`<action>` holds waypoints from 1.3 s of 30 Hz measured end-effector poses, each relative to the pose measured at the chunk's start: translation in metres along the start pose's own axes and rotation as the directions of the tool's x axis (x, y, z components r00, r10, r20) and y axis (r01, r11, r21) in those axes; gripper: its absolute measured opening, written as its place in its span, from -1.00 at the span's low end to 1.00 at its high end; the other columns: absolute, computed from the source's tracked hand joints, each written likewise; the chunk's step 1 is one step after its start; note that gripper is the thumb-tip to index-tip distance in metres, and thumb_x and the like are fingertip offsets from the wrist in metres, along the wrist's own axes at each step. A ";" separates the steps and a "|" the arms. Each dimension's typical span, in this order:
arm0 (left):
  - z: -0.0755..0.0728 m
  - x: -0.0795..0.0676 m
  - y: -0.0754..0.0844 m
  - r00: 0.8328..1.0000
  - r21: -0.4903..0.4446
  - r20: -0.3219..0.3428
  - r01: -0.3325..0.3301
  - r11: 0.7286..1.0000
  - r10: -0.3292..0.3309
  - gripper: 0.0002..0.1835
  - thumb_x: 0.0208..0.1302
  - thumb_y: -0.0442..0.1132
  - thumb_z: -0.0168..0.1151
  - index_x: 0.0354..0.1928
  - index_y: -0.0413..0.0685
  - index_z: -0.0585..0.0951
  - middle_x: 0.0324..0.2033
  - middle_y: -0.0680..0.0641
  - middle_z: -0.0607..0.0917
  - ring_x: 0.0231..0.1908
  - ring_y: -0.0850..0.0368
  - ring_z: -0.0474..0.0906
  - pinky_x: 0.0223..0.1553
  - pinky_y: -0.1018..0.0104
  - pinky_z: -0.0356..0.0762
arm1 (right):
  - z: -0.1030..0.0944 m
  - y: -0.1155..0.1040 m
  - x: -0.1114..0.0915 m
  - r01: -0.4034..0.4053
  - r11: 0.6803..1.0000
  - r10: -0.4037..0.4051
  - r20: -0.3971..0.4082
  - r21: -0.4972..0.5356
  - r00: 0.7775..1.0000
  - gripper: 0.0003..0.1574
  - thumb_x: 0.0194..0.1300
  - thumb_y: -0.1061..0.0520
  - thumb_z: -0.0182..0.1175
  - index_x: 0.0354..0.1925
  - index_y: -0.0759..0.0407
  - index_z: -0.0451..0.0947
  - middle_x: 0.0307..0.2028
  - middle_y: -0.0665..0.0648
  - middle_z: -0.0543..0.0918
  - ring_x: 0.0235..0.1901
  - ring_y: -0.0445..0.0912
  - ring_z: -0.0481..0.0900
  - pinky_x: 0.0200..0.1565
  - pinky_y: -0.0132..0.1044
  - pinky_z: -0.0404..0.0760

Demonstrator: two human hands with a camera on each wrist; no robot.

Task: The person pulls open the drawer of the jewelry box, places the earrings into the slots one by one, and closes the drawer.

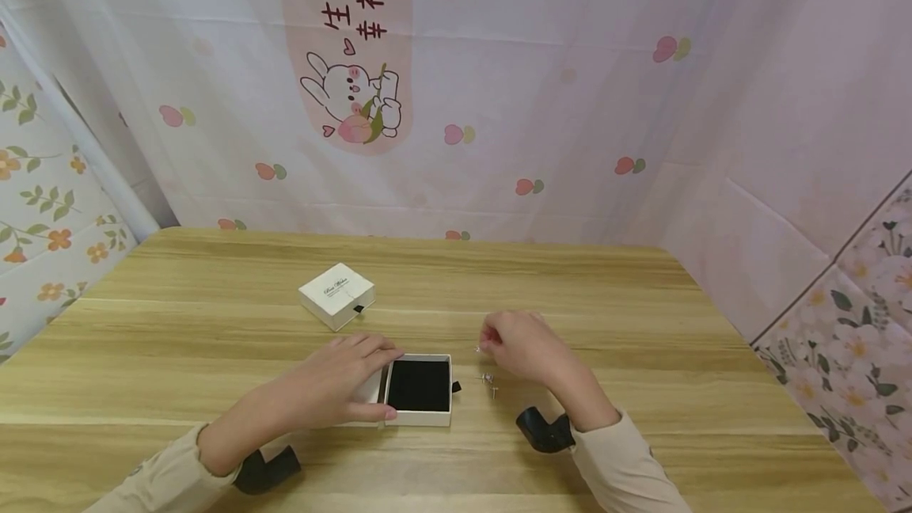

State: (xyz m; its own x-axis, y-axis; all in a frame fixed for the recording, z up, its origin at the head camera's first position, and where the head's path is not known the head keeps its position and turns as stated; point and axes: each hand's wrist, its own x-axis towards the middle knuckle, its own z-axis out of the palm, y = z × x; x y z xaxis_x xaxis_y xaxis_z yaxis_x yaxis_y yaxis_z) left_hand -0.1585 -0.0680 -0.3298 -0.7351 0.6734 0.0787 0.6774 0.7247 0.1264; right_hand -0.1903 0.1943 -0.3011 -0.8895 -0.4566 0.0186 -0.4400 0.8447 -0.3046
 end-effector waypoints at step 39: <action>0.000 0.000 -0.001 1.000 -0.003 0.002 0.004 1.000 -0.004 -0.24 0.07 0.30 0.09 0.19 -0.09 0.41 0.10 -0.05 0.46 0.14 0.00 0.35 0.13 0.02 0.33 | 0.020 -0.030 0.006 0.183 0.968 -0.171 -0.085 0.171 0.982 -0.92 0.16 0.13 0.20 -0.47 0.05 0.57 -0.41 -0.06 0.41 -0.34 -0.14 0.32 -0.34 -0.42 0.33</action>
State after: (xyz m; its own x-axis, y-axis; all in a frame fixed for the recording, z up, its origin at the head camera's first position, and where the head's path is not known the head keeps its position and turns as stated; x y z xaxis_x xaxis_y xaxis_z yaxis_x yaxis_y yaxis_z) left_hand -0.1587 -0.0686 -0.3296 -0.7376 0.6709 0.0760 0.6744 0.7269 0.1294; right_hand -0.1797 0.1606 -0.3109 -0.8086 -0.5687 0.1511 -0.5677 0.6864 -0.4545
